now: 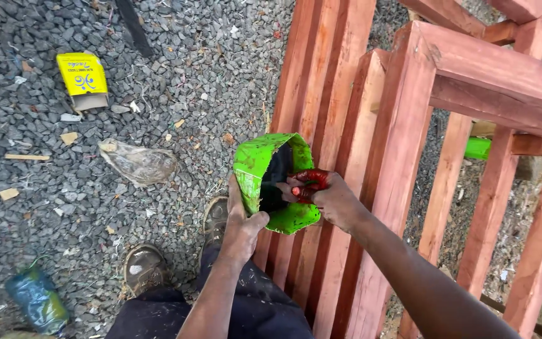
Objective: The person applies a reddish-brown stain to a wooden frame using a cloth. They dip the cloth into a green container filled with the stain and wipe it onto the wood surfaces. The person moves around the frame to cover different sections.
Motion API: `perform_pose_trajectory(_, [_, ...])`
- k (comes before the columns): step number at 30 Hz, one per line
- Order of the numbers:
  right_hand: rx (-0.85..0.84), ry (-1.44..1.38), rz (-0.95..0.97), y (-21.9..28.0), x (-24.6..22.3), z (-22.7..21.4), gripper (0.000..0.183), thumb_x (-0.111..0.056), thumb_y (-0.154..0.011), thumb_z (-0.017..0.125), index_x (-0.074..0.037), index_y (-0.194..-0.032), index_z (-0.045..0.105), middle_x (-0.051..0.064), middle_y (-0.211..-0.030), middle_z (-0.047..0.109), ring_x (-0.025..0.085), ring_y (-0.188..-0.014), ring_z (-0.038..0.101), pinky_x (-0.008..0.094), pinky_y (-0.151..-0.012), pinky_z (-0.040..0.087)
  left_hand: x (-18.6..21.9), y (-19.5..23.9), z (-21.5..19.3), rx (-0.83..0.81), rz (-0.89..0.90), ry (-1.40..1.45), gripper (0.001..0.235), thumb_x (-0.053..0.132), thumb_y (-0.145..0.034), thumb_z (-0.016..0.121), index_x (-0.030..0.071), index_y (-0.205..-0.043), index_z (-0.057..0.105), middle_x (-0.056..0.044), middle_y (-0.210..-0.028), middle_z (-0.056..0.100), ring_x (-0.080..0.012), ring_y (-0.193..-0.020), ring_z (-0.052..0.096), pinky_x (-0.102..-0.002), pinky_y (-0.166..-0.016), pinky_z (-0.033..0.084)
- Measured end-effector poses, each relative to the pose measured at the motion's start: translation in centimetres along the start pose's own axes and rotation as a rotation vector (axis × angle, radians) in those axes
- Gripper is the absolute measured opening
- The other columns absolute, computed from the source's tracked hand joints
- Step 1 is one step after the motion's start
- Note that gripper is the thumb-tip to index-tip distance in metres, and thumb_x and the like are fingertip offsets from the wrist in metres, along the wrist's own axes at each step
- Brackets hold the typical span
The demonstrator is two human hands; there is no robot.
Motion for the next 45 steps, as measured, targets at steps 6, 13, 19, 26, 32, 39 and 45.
perform_pose_trajectory(6, [-0.038, 0.301, 0.037, 6.8, -13.4, -2.0, 0.032, -0.001, -0.088, 0.073, 0.001, -0.12, 0.076, 0.017, -0.104, 0.08, 0.02, -0.087, 0.069, 0.035, -0.09, 0.057, -0.3, -0.1, -0.2, -0.063, 0.026, -0.145, 0.119, 0.017, -0.065, 0.067, 0.012, -0.167, 0.006, -0.031, -0.166, 0.008, -0.0465, -0.155, 0.007, -0.054, -0.126, 0.007])
perform_pose_trajectory(13, [-0.217, 2.016, -0.463, 3.5, -13.1, -6.7, 0.022, -0.015, -0.093, 0.061, -0.02, -0.106, 0.078, 0.005, -0.108, 0.077, 0.027, -0.106, 0.073, 0.037, -0.091, 0.059, -1.4, 0.1, 1.8, -0.1, -0.015, 0.012, 0.123, 0.019, -0.064, 0.068, 0.011, -0.168, 0.003, -0.033, -0.165, 0.004, -0.0512, -0.154, 0.004, -0.059, -0.124, 0.005])
perform_pose_trajectory(19, [-0.814, 1.89, -0.228, 11.9, 3.6, -4.0, 0.017, -0.007, -0.088, 0.062, -0.008, -0.094, 0.078, 0.014, -0.091, 0.075, 0.036, -0.09, 0.071, 0.048, -0.081, 0.059, -2.5, -1.0, 1.2, -0.087, 0.015, -0.134, 0.115, 0.018, -0.068, 0.064, 0.009, -0.166, 0.004, -0.023, -0.168, 0.009, -0.0372, -0.155, 0.009, -0.048, -0.124, 0.011])
perform_pose_trajectory(26, [-0.219, 2.079, -0.391, -2.8, -11.4, -10.1, 0.019, -0.017, -0.08, 0.066, -0.004, -0.076, 0.079, 0.018, -0.071, 0.074, 0.038, -0.075, 0.076, 0.051, -0.07, 0.061, 0.9, -0.7, 2.0, -0.092, 0.014, -0.125, 0.119, 0.026, -0.068, 0.068, 0.015, -0.168, 0.004, -0.037, -0.162, 0.012, -0.0556, -0.151, 0.011, -0.064, -0.121, 0.012])
perform_pose_trajectory(32, [-0.349, 1.949, -0.305, -0.8, -7.7, -8.5, 0.019, -0.019, -0.076, 0.068, -0.003, -0.077, 0.079, 0.019, -0.073, 0.075, 0.04, -0.078, 0.077, 0.05, -0.077, 0.062, 1.4, -0.7, 2.0, -0.084, 0.023, -0.185, 0.119, 0.026, -0.068, 0.068, 0.014, -0.167, 0.004, -0.037, -0.162, 0.013, -0.056, -0.151, 0.012, -0.064, -0.121, 0.013])
perform_pose_trajectory(39, [-0.813, 1.895, -0.44, 7.1, -6.5, -3.6, 0.009, -0.014, -0.077, 0.072, -0.013, -0.071, 0.078, 0.009, -0.068, 0.076, 0.029, -0.074, 0.078, 0.046, -0.107, 0.046, -0.5, -1.8, 2.4, -0.131, -0.012, -0.198, 0.118, 0.029, -0.072, 0.067, 0.016, -0.168, 0.0, -0.032, -0.166, 0.003, -0.052, -0.153, -0.001, -0.065, -0.12, 0.006])
perform_pose_trajectory(45, [-0.021, 2.22, -0.672, -13.9, -21.6, -13.4, 0.015, -0.015, -0.081, 0.067, -0.011, -0.071, 0.078, 0.008, -0.059, 0.069, 0.029, -0.066, 0.075, 0.043, -0.061, 0.059, 1.7, -2.8, 4.6, -0.145, -0.005, -0.069, 0.114, 0.021, -0.074, 0.063, 0.015, -0.167, -0.003, -0.034, -0.165, -0.003, -0.056, -0.151, -0.005, -0.069, -0.119, 0.008])
Point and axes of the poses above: each hand's wrist, its own y-axis away from the middle knuckle, its own z-axis out of the palm, x = y × z, the point moved 9 cm from there along -y, towards the middle knuckle
